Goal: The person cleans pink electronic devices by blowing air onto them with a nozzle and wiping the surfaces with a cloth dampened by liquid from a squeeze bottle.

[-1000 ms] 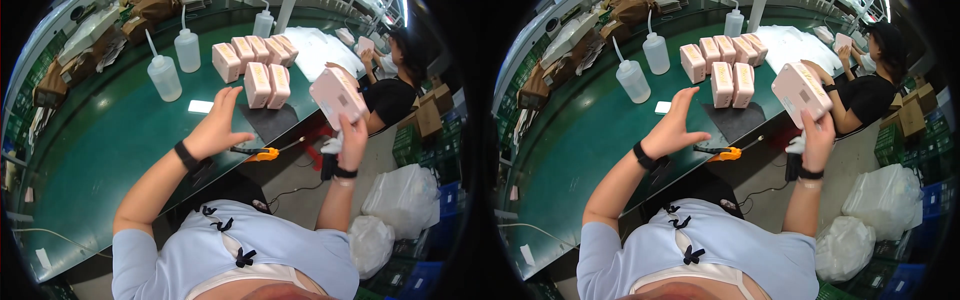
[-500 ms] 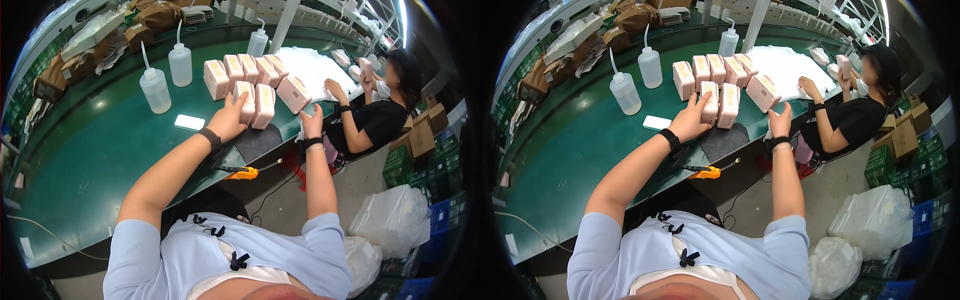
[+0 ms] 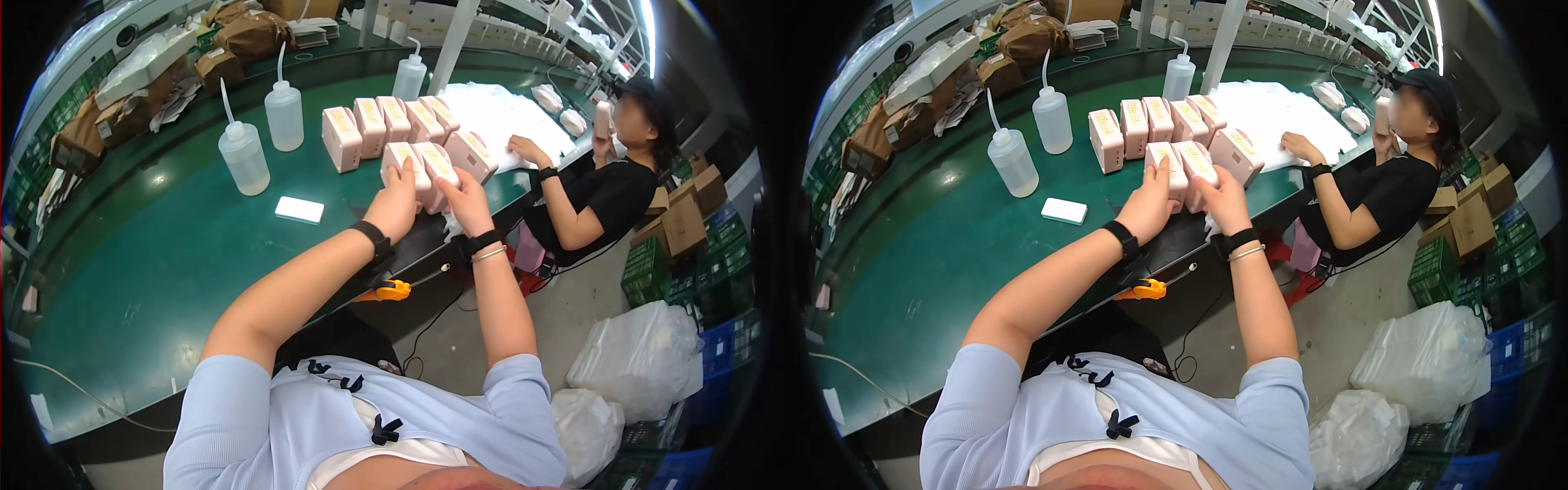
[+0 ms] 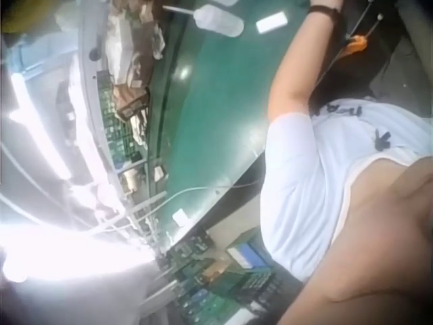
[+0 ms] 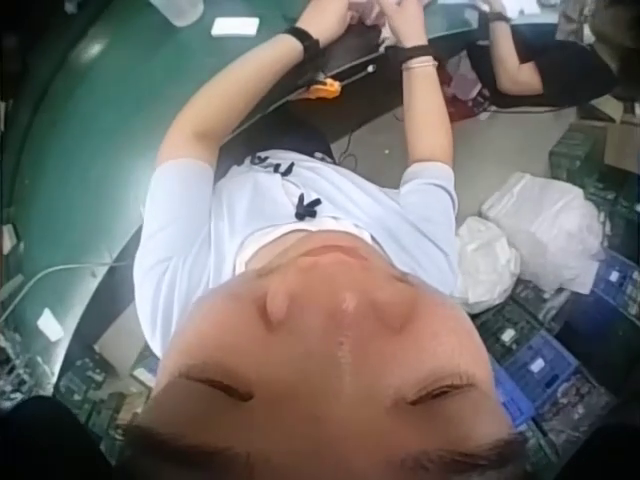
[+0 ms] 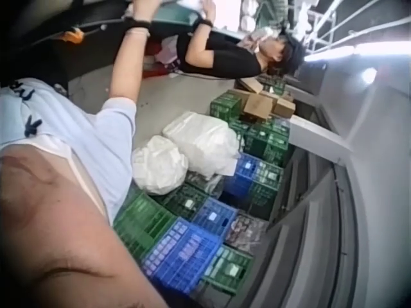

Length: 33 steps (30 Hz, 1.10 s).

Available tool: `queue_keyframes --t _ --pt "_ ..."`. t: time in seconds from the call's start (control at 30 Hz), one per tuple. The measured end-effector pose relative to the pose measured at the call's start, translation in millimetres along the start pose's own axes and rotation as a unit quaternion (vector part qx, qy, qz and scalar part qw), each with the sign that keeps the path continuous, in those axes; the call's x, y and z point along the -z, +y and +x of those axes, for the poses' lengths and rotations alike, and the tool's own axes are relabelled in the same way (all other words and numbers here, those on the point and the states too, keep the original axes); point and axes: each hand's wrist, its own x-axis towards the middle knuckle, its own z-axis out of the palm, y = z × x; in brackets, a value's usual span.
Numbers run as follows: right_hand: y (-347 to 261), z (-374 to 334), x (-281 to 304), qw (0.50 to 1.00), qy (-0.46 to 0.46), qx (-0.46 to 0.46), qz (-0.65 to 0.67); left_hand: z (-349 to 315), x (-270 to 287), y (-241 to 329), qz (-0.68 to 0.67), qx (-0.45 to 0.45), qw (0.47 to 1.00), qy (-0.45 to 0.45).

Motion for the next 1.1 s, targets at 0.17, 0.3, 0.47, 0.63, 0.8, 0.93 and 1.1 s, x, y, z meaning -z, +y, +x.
queue_keyframes --t 0.17,0.3,0.47,0.63,0.8,0.93,1.1 --pt "18.6 22.9 36.7 0.997 -0.022 -0.023 0.068 22.2 -42.8 2.7 -0.039 -0.046 0.997 0.049" --pt "27.6 -12.3 34.1 0.894 0.257 0.264 -0.254 8.2 -44.0 -2.7 -0.052 -0.148 0.986 0.057" --pt "-21.3 -123.5 33.7 0.934 0.328 0.141 0.022 -62.3 74.4 -22.1 -0.177 -0.100 0.966 -0.157" --pt "-87.0 -195.8 53.8 0.850 0.430 0.250 0.173 -161.0 174.8 -56.8 -0.374 -0.008 0.898 -0.230" --pt "-123.9 -203.4 -3.3 0.904 0.166 0.374 0.122 -222.0 195.8 -93.3 -0.462 0.012 0.862 -0.208" --pt "-147.6 -180.9 -106.0 0.959 -0.083 0.224 0.153 -243.4 210.6 -100.0 -0.456 -0.024 0.882 -0.118" --pt "-156.1 -173.8 -200.1 0.928 -0.248 0.210 0.182 -252.1 203.1 -99.9 -0.454 -0.059 0.888 0.049"
